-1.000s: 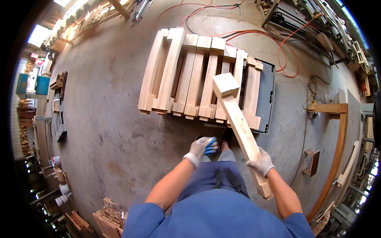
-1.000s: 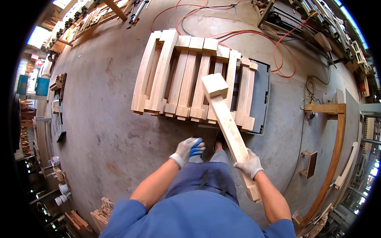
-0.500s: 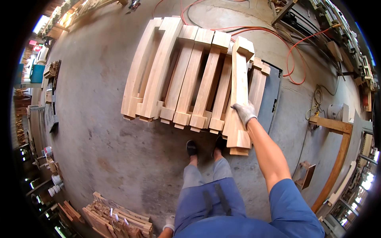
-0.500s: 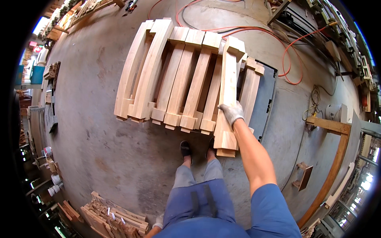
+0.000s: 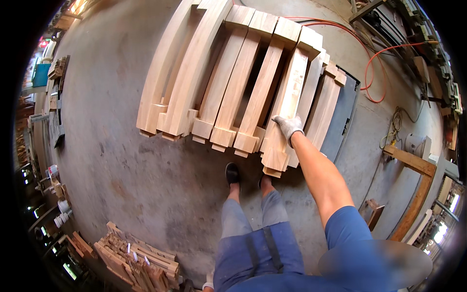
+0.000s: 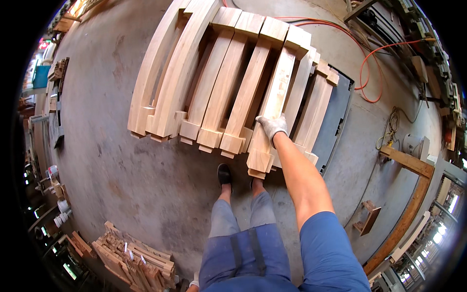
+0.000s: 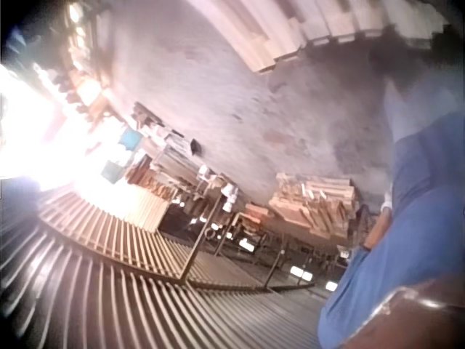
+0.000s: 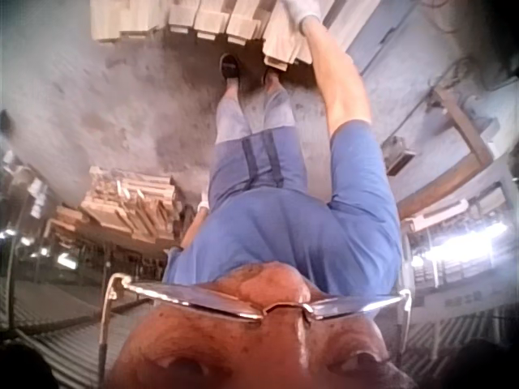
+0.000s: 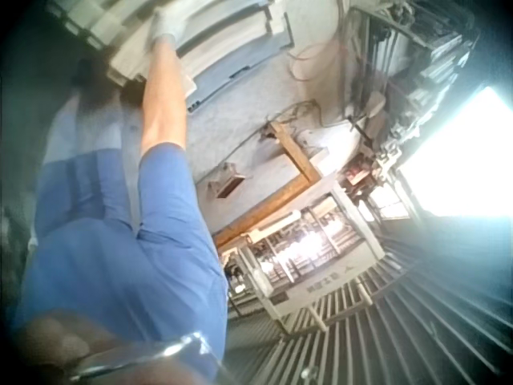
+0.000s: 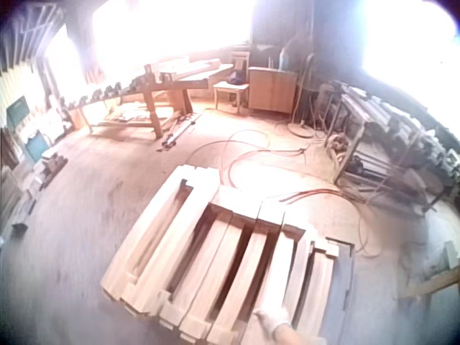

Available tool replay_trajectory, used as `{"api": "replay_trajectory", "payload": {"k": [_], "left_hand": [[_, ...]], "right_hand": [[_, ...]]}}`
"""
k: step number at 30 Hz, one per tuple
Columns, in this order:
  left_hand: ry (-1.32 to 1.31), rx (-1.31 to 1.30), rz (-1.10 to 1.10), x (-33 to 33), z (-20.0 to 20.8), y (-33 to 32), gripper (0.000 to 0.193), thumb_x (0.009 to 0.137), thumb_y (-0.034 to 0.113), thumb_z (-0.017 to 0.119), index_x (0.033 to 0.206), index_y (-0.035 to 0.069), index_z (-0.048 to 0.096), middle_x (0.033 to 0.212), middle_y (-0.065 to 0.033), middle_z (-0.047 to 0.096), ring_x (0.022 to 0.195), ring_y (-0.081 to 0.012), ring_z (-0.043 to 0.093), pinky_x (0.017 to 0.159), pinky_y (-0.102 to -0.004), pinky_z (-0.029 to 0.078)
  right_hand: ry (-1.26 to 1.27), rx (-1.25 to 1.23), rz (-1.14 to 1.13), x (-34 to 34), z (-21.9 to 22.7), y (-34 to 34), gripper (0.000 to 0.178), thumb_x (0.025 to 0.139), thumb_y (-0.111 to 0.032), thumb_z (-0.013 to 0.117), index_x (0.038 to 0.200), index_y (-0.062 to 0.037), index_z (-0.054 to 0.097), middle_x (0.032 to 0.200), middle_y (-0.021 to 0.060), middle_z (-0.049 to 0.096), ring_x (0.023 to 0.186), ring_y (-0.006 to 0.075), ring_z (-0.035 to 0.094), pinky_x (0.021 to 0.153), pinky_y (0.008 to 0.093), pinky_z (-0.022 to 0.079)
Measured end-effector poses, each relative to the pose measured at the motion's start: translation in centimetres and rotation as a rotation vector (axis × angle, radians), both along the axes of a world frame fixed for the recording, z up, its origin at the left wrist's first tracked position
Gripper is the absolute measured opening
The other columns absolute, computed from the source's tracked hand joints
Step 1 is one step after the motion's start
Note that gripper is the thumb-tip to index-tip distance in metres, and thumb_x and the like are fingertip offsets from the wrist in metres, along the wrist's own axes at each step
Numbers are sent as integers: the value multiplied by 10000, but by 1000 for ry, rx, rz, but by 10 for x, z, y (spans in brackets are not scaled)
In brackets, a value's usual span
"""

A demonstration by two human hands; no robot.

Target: The person assembles wooden frames by joining two pieces of wood with a pneumatic nail gun, then stacks the completed frames on a pallet. The person repeats this process multiple times, moving between the workbench and the pallet.

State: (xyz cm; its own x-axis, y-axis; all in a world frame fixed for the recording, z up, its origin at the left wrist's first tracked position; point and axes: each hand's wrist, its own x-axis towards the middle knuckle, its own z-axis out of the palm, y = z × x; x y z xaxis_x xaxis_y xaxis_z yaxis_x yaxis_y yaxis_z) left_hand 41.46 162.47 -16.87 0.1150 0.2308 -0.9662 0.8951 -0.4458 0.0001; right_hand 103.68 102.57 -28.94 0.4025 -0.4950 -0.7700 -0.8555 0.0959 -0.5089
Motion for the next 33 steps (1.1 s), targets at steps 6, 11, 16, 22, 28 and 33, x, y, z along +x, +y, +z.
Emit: {"api": "replay_trajectory", "payload": {"k": [6,11,16,22,28,33], "left_hand": [[80,-9,-239,-3,-2,-2,423,1043,374,428,1114,92,735,1096,-121,739,1019,-298,677,889,-422,523],[53,24,-206,-9,-8,6,420,1037,380,437,1139,91,725,1078,-150,727,1006,-334,665,878,-453,522],[36,24,-211,-11,-23,6,406,1019,379,469,1182,102,716,1086,-202,712,1027,-387,660,872,-489,523],[22,40,-329,-15,-40,6,407,997,379,506,1235,116,706,1095,-264,695,1052,-452,655,865,-533,523],[112,-4,4,-20,-37,21,563,1008,551,404,1218,96,662,1190,-152,686,1099,-345,582,980,-409,467],[53,26,32,-28,-35,19,464,988,440,488,1235,106,695,1129,-226,690,1052,-424,630,876,-473,510]], "right_hand": [[-54,-35,11,6,-14,5,748,744,-227,913,1313,-5,483,1147,178,699,924,286,731,815,409,637],[-21,-30,13,2,-14,6,748,743,-247,914,1305,5,490,1146,172,701,916,274,732,813,388,633],[-113,187,-45,-15,-5,-13,603,763,-315,927,1166,39,650,1043,116,729,858,201,716,770,332,610],[-276,395,-291,-31,-5,-48,420,855,-307,868,1048,35,720,944,68,725,788,163,692,711,313,579],[-285,93,-261,-46,0,-53,342,855,-240,856,984,39,706,913,81,723,743,142,669,665,310,551],[-68,-267,-135,-31,33,-56,442,789,-290,869,1014,44,686,952,146,737,817,224,709,745,355,565]]}}
